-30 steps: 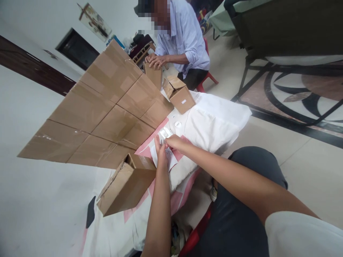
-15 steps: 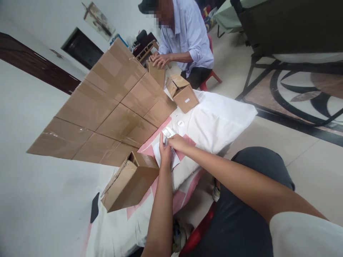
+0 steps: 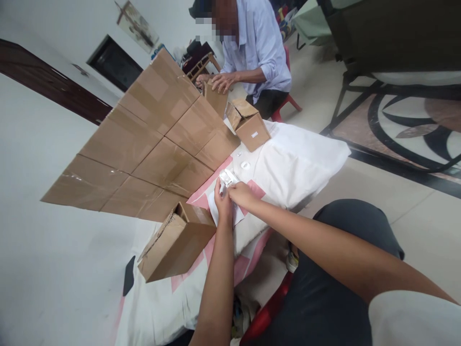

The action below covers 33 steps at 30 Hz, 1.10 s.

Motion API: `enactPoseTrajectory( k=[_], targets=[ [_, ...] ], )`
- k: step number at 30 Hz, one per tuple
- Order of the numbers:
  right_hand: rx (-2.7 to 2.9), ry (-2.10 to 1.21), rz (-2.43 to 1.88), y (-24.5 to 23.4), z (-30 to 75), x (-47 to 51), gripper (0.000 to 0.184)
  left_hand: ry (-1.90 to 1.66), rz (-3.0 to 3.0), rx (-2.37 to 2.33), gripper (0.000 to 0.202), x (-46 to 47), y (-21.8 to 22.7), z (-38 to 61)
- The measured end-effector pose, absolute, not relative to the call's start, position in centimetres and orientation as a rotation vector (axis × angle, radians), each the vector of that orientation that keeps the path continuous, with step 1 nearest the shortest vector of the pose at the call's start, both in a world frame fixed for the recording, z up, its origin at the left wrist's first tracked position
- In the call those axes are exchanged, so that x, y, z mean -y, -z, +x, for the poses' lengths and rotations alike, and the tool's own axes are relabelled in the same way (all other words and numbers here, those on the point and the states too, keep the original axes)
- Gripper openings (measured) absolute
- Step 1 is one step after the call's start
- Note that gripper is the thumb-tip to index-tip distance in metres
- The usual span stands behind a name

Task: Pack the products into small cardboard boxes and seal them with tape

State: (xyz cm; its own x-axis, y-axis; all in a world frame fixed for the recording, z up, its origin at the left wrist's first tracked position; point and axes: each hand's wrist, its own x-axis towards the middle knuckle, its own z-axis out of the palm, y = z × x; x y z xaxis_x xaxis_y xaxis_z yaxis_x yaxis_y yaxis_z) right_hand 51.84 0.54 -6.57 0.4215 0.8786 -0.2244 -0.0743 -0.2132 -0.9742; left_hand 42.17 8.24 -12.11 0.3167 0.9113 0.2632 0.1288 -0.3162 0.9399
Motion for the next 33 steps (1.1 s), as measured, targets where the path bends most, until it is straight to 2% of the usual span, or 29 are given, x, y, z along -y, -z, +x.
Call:
enactPoseTrajectory(
  k=[15,27,33],
  targets=[
    [0.659,-0.959,-1.459,7.0,50.1,0.5,0.038,-1.194,1.725,-1.077,0.059,-8.6,12.2,42.1],
    [0.238,-1.035,-1.284,8.0,47.4,0.9,0.023,-1.081,1.719,-1.024,0.061,-7.8,10.9,42.0],
    [0.17,-1.066,-1.232,7.6,47.2,1.1,0.024,-1.046,1.627,-0.94,0.058,-7.4,10.9,41.9]
  ],
)
